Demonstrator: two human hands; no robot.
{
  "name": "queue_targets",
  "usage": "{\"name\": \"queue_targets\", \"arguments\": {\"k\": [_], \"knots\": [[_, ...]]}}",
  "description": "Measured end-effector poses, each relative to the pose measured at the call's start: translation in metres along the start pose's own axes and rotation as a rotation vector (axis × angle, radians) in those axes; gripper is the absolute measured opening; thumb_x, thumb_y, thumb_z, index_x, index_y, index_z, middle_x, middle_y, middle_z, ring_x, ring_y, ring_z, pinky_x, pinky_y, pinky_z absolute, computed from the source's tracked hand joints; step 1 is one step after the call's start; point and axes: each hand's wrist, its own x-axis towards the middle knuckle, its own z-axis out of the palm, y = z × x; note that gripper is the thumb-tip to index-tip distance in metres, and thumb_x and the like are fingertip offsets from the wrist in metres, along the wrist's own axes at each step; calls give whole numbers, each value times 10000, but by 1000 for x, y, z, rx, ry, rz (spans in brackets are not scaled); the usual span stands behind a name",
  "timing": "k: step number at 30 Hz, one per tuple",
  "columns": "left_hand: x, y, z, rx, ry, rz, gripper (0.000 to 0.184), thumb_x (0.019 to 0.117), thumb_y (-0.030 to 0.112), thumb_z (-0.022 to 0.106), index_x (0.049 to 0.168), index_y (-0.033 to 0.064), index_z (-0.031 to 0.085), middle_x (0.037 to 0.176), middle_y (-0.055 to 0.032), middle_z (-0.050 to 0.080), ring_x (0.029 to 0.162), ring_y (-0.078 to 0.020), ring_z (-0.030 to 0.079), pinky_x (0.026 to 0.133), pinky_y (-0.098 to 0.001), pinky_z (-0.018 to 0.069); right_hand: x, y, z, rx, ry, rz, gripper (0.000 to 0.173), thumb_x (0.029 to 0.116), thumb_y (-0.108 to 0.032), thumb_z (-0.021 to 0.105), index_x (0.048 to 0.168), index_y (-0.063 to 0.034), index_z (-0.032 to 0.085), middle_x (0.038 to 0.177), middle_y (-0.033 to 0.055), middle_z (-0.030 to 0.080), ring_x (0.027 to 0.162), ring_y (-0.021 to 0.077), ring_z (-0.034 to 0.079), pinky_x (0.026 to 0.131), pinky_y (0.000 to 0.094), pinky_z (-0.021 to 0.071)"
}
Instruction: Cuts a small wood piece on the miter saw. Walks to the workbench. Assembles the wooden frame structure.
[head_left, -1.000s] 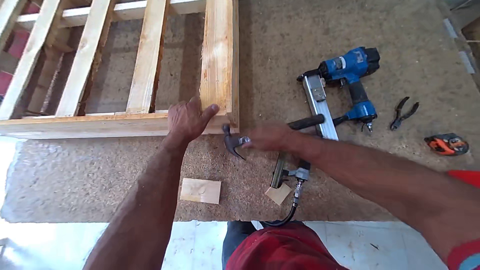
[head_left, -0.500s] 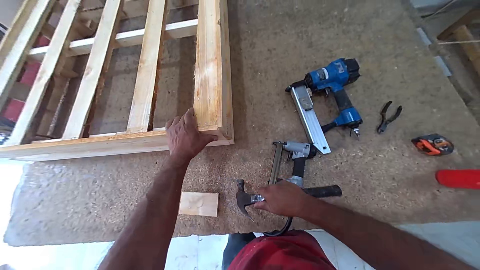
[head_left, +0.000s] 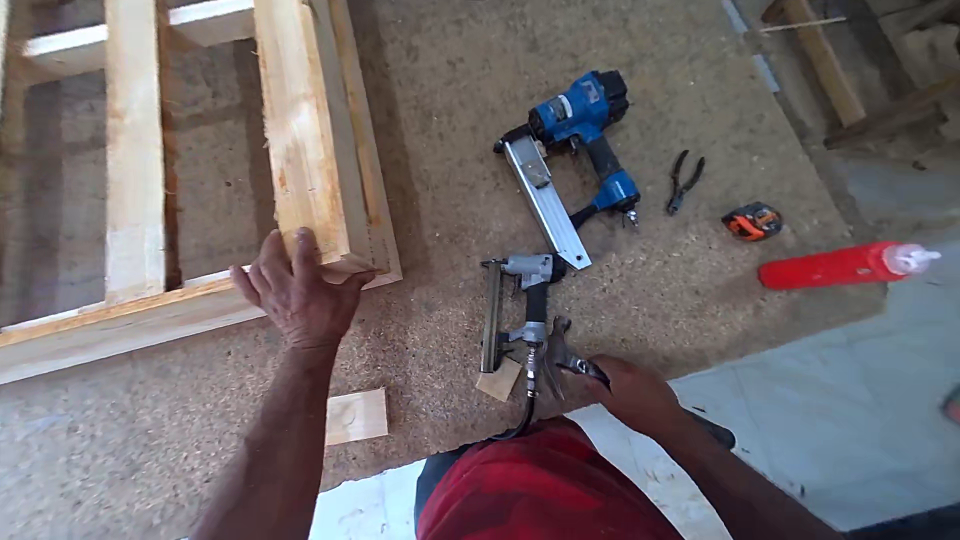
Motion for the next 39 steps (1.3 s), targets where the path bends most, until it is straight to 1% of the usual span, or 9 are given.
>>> {"name": "queue_targets", "arguments": {"k": [9,13,17,20,23,27,30,34,39], "knots": [[1,12,-12,-54,-86,-86,1001,688,623,834,1482,141,462,1562,-228,399,1475,-455,324,1192,-732,36,36,68,4,-114,290,111,555,993,-612,557,1103,-85,693,896,148,725,772,356,720,645,589,572],[-7,14,-16,-103,-63,-95,739,870,576,684,1435,131,514,1590,-209,383,1541,-421,226,1215,-708,54,46,68,5,-133,227,149,506,993,-584,579,1119,-106,688,945,144,730,831,357,722,689,598,570],[-55,18,-41,-279,-106,-238,595,993,476,569,1359,8,564,1627,-235,316,1525,-384,285,1248,-562,231,43,62,16,-139,304,135,449,994,-497,637,1146,-79,700,1100,191,711,974,404,704,777,627,568],[-115,43,-55,-395,-502,-411,575,1013,389,620,1415,-5,502,1427,-247,537,1310,-383,551,1088,-571,469,43,35,11,-32,425,39,394,1001,-353,653,1210,-22,697,1240,242,648,1183,429,618,974,618,521],[-181,91,-32,-448,-944,-340,636,900,499,747,1368,93,605,1335,-167,636,1238,-341,615,1049,-579,507,61,-29,6,217,327,47,501,1024,-429,599,1292,-9,644,1165,208,685,1077,367,675,939,603,550],[-217,154,-2,-362,-1028,-190,834,823,618,745,1431,82,550,1398,-170,578,1307,-370,540,1058,-579,473,118,-99,16,386,209,315,740,946,-635,615,1270,30,585,1068,252,681,1011,419,674,871,645,534],[-215,158,6,-266,-1044,-115,794,865,608,651,1415,47,537,1398,-182,562,1306,-369,530,1032,-569,471,142,-110,24,344,230,428,697,884,-488,732,1283,55,552,1104,287,670,1040,458,665,863,674,527],[-204,151,-11,-299,-1128,-148,736,828,518,689,1358,20,573,1389,-206,557,1296,-393,528,1023,-587,469,140,-91,30,472,305,331,475,786,-288,830,1092,16,632,932,230,671,852,411,658,719,657,524],[-231,80,-76,-423,-1228,-230,828,779,587,719,1375,31,572,1416,-217,546,1309,-412,532,1021,-615,482,58,-116,6,598,377,174,368,807,-109,801,1109,0,622,785,128,720,648,281,704,611,500,598]]}}
